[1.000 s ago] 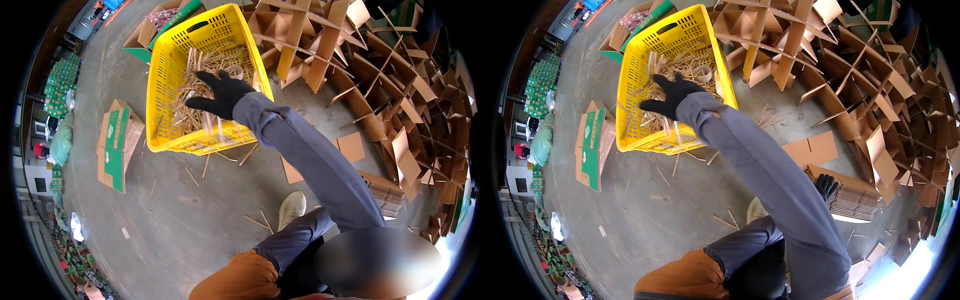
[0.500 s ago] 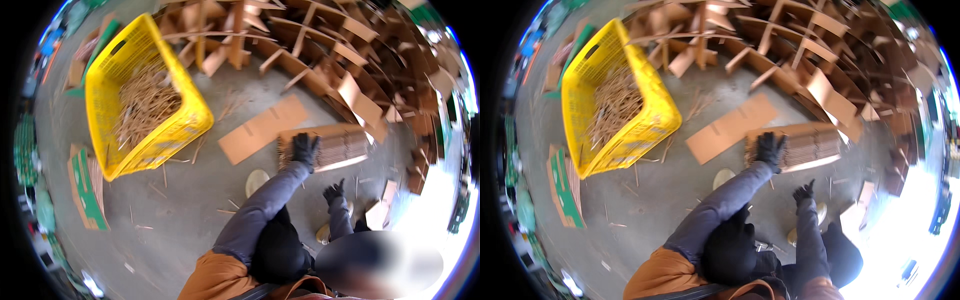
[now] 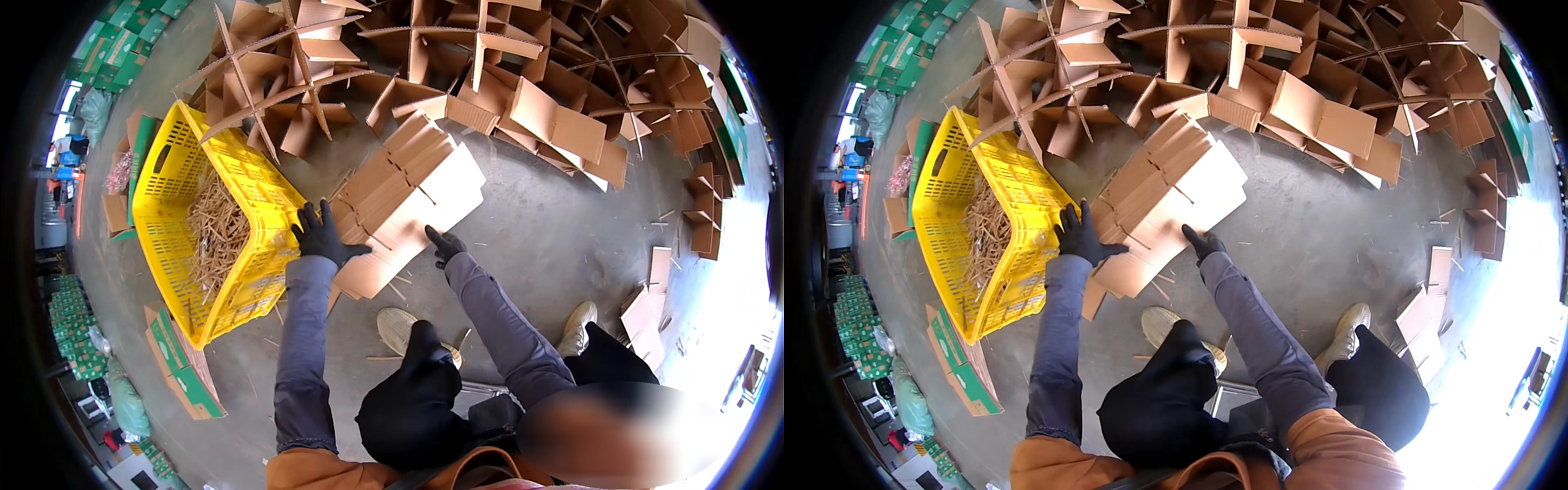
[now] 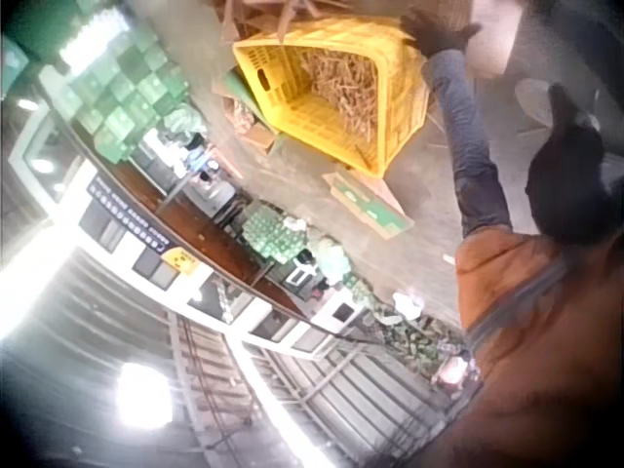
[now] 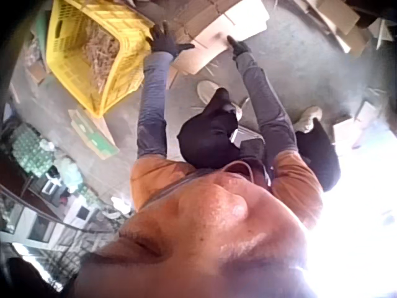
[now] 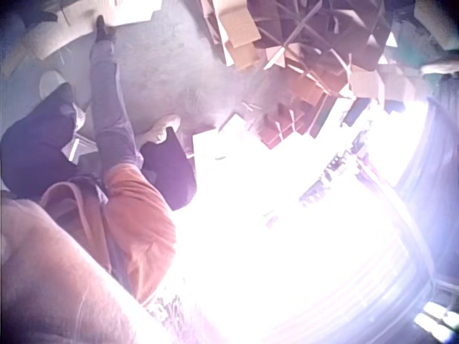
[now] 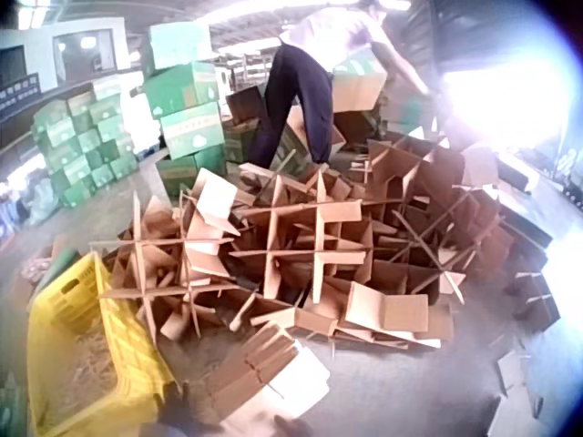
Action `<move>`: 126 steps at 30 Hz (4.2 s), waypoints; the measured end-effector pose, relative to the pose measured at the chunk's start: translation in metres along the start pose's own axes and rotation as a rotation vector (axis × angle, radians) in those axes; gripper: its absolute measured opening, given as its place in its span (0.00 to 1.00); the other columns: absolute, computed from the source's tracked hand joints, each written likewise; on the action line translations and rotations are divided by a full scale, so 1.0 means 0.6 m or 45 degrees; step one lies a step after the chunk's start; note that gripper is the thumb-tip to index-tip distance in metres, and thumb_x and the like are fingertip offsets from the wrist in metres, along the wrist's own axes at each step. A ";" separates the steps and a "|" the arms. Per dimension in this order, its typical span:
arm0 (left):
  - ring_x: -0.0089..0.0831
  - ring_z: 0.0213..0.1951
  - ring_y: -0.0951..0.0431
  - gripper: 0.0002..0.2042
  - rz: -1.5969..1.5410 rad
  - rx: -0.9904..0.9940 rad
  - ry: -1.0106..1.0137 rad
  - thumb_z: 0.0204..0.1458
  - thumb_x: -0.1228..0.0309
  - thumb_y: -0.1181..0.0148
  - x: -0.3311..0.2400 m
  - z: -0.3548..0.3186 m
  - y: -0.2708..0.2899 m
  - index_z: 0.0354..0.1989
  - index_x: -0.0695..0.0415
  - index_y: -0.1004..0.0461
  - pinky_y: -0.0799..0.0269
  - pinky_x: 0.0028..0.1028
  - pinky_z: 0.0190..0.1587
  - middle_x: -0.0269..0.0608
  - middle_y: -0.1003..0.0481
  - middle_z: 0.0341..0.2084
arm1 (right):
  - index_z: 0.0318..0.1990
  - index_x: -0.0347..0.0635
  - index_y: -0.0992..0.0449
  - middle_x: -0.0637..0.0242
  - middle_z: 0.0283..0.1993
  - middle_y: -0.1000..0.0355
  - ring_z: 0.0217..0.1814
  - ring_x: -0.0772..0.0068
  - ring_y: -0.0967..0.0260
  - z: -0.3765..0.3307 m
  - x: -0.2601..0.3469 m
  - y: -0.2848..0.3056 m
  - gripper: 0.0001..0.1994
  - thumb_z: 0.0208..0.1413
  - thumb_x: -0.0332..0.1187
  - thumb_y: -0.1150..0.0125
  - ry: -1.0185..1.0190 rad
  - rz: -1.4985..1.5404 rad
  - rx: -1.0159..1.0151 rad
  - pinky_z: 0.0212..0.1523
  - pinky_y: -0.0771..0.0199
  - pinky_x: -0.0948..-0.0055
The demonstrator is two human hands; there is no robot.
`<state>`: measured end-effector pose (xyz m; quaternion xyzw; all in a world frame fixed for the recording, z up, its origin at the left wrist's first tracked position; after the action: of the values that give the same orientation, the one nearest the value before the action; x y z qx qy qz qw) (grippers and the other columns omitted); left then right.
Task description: The person assembles cardboard dividers by hand. They pick up flat cardboard sheets and slide them together to form a grid, placing the finished dividers on a pile on the floor.
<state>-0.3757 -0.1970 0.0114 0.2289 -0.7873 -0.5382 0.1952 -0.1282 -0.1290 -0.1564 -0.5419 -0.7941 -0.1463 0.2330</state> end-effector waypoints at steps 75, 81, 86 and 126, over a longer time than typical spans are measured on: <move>0.40 0.29 0.22 0.19 -0.305 0.139 -1.065 0.55 0.69 0.59 -0.504 -0.224 -0.203 0.55 0.35 0.37 0.25 0.38 0.28 0.37 0.24 0.36 | 0.44 0.41 0.36 0.49 0.27 0.27 0.31 0.44 0.28 -0.255 -0.050 0.344 0.13 0.53 0.35 0.49 0.312 -1.284 -0.597 0.30 0.31 0.50; 0.44 0.35 0.23 0.13 -0.664 0.107 -1.023 0.55 0.61 0.52 -0.476 -0.210 -0.202 0.48 0.47 0.30 0.27 0.38 0.35 0.40 0.24 0.37 | 0.52 0.43 0.38 0.47 0.30 0.27 0.33 0.43 0.28 -0.193 -0.123 0.338 0.18 0.54 0.37 0.51 0.253 -1.308 -0.593 0.34 0.30 0.48; 0.43 0.40 0.27 0.22 -0.539 -0.587 -0.234 0.41 0.59 0.34 -0.318 -0.070 -0.128 0.44 0.54 0.32 0.31 0.38 0.41 0.43 0.28 0.37 | 0.55 0.50 0.40 0.45 0.34 0.27 0.39 0.41 0.30 -0.204 -0.166 0.476 0.26 0.51 0.49 0.46 0.318 -1.070 -1.086 0.38 0.31 0.51; 0.37 0.40 0.29 0.26 -0.021 -0.474 -0.170 0.33 0.61 0.29 -0.209 -0.057 -0.164 0.40 0.51 0.37 0.32 0.38 0.35 0.39 0.31 0.38 | 0.68 0.56 0.69 0.47 0.41 0.27 0.41 0.49 0.27 -0.259 -0.166 0.502 0.43 0.52 0.37 0.44 -0.151 -1.342 -0.699 0.40 0.30 0.55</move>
<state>-0.2394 -0.1825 -0.0768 0.1591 -0.6834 -0.6901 0.1769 0.2147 -0.1719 -0.0830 -0.1225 -0.9009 -0.4114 -0.0644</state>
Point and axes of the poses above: each hand's wrist, its own z-axis towards the middle knuckle, its own y-axis out of the back of the hand, x = y × z, the point moved 4 cm from there along z, towards the middle knuckle
